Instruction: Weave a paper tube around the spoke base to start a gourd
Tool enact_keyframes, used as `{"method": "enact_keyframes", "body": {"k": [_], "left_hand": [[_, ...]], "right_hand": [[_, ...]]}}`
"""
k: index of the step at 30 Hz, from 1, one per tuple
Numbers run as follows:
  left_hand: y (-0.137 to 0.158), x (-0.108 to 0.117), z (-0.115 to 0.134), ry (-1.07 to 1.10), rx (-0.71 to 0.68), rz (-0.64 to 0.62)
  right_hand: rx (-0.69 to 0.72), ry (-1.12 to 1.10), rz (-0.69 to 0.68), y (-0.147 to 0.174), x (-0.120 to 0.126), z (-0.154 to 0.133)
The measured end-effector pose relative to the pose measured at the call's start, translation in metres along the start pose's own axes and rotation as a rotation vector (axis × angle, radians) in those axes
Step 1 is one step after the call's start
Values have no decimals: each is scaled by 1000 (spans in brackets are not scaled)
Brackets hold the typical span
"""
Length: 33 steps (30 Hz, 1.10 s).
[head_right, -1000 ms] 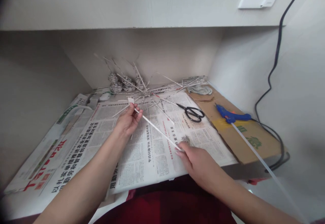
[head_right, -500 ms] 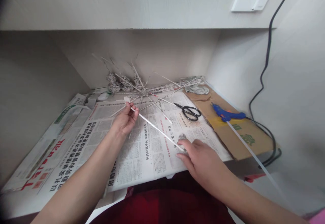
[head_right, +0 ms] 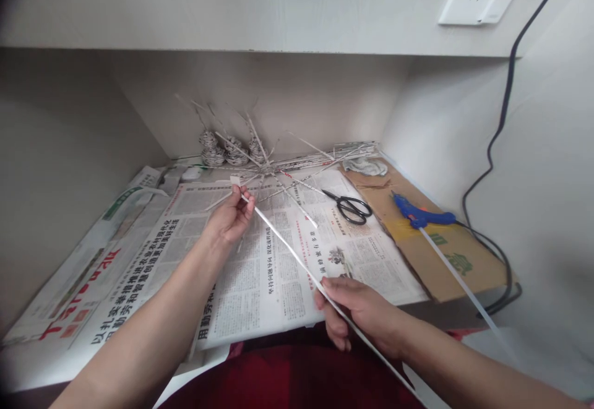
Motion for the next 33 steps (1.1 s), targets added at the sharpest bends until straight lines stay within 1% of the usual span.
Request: {"method": "enact_keyframes", "body": {"k": [1,2,4,5,6,7,8,9,10,12,14,15,16,17,18,19,21,23,25,27,29,31,33], "left_hand": [[-1,1,0,-9,-10,1],[-2,2,0,-20,-19,2],[-3,4,-1,-36,-32,12],[-4,6,-1,-38,-37,18],[-5,7,-1,-37,-44,22],[-5,7,-1,-34,-50,25],[-6,7,-1,-31,-54,24],[-6,7,-1,-31,-53,22],[-6,6,-1,-33,-48,18],[-5,5,-2,-32,-31,11],[-4,4,-3,-26,-8,6],[-3,3,-4,-20,4,5],[-2,2,-5,-13,17,1],[-2,1,-5,-5,27,-2],[-1,1,-5,2,34,-4],[-1,1,-5,8,37,-5],[-1,1,-5,12,30,-2],[-1,1,-4,-4,20,2],[-1,1,-4,-28,11,0],[-2,2,-4,-41,5,-4],[-2,2,-4,-43,-3,-6],[-2,3,-4,-53,-10,-11],[-1,3,-5,-75,-13,-23]], "right_hand": [[23,192,69,-1,6,-7],[63,426,174,-2,14,-16],[151,919,442,-3,30,-41],[149,1106,539,-4,35,-49],[131,1233,601,-7,38,-54],[113,1293,627,-10,40,-55],[114,1282,615,-13,41,-55],[129,1201,575,-16,40,-53],[142,1057,511,-19,39,-48],[119,627,334,-24,34,-33],[52,157,144,-27,24,-15],[37,-41,71,-27,19,-9],[39,-198,14,-27,14,-6],[49,-307,-37,-27,10,-5],[56,-370,-76,-27,7,-5],[55,-389,-105,-27,4,-5],[47,-314,-94,-28,5,-9],[68,-145,4,-30,13,-19],[108,74,115,-32,23,-32],[130,269,178,-33,29,-40],[126,380,207,-35,31,-42],[112,438,246,-36,33,-39],[107,539,306,-34,34,-37]]}}
Point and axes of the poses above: each hand's wrist, its own y-axis away from the middle knuckle, its own x-axis out of the back of the hand, z = x × y, the point moved 7 cm from there along -y, towards the middle knuckle, and after that the axes turned 15 degrees about y, right-handed, at the moved point
